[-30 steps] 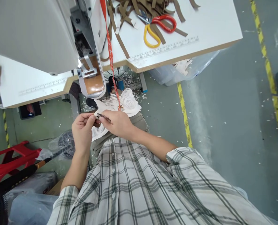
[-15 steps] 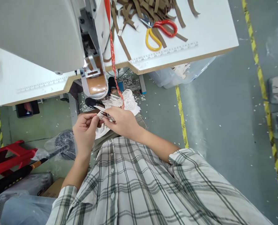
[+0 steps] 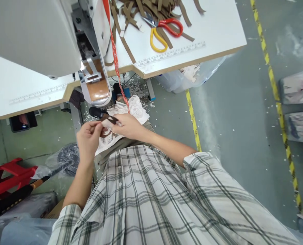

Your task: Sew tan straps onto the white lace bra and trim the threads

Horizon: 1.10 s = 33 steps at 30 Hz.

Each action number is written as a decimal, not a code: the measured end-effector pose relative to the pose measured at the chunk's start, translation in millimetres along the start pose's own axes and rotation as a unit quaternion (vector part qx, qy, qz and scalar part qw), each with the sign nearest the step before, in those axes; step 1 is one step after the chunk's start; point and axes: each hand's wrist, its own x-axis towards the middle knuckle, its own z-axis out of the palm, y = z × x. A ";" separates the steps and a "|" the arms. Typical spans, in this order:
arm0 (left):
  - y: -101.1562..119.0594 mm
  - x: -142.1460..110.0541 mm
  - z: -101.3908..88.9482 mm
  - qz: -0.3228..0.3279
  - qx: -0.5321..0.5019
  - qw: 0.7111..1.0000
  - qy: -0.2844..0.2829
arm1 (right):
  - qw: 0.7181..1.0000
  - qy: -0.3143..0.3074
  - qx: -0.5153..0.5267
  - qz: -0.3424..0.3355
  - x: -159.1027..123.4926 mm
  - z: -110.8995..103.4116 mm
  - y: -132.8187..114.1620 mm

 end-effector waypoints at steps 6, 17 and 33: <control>-2.2 10.2 -8.3 -0.081 -0.117 0.989 -0.038 | 0.949 0.030 0.314 0.029 -15.6 -14.2 16.7; -2.8 6.8 -14.2 -0.095 -0.128 0.985 -0.059 | 0.932 0.152 -0.314 0.100 -33.1 -93.5 66.1; 40.9 3.2 -19.3 -0.011 0.076 0.962 -0.262 | 0.923 0.199 -0.323 -0.060 -54.2 -101.7 59.4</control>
